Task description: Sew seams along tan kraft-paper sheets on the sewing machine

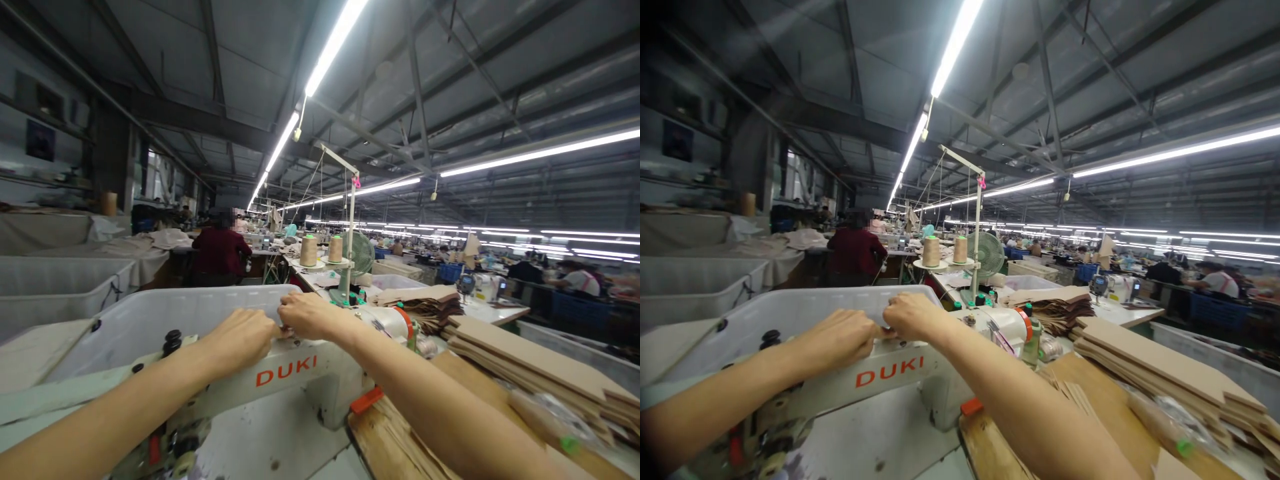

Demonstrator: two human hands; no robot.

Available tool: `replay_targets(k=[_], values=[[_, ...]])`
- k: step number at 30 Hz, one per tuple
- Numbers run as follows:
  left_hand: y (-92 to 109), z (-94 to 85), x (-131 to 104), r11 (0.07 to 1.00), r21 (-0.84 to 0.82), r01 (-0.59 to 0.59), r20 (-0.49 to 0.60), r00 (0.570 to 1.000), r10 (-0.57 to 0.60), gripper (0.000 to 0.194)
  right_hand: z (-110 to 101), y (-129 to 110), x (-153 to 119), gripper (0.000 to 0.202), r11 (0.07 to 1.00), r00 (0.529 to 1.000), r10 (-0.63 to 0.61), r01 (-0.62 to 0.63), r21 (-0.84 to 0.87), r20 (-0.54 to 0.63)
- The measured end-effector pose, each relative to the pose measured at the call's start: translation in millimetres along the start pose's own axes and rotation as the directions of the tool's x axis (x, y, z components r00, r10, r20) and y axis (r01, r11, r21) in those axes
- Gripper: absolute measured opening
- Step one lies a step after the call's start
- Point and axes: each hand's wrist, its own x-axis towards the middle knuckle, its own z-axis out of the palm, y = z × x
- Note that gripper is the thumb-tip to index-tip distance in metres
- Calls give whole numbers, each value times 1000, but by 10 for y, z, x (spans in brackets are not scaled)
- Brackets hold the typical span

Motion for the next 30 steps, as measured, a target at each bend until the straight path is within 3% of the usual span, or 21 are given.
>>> replay_targets(k=[3, 7, 11, 16, 21, 25, 30], values=[[6, -19, -9, 999, 26, -34, 14, 999, 34, 60, 1, 65, -33, 10, 1000, 999, -12, 12, 16, 42], [23, -48, -18, 998, 50, -26, 20, 999, 25, 61, 26, 86, -13, 16, 998, 998, 58, -58, -5, -6], [32, -74, -24, 998, 61, -20, 32, 999, 18, 58, 8, 56, -23, 12, 999, 1000, -19, 18, 26, 20], [47, -88, -19, 997, 63, -42, 52, 998, 39, 61, -9, 45, -55, 17, 997, 997, 76, -76, 19, -1], [45, -83, -27, 997, 66, -29, 47, 999, 26, 59, 32, 60, -37, 10, 998, 999, 7, -10, 59, 53], [50, -97, -39, 998, 54, -34, 51, 998, 31, 62, 66, 84, -11, 10, 994, 996, 87, -88, 57, 24], [63, -110, -64, 999, 45, -26, 25, 999, 25, 59, 71, 50, -64, 7, 991, 1000, 19, -19, 135, 2]])
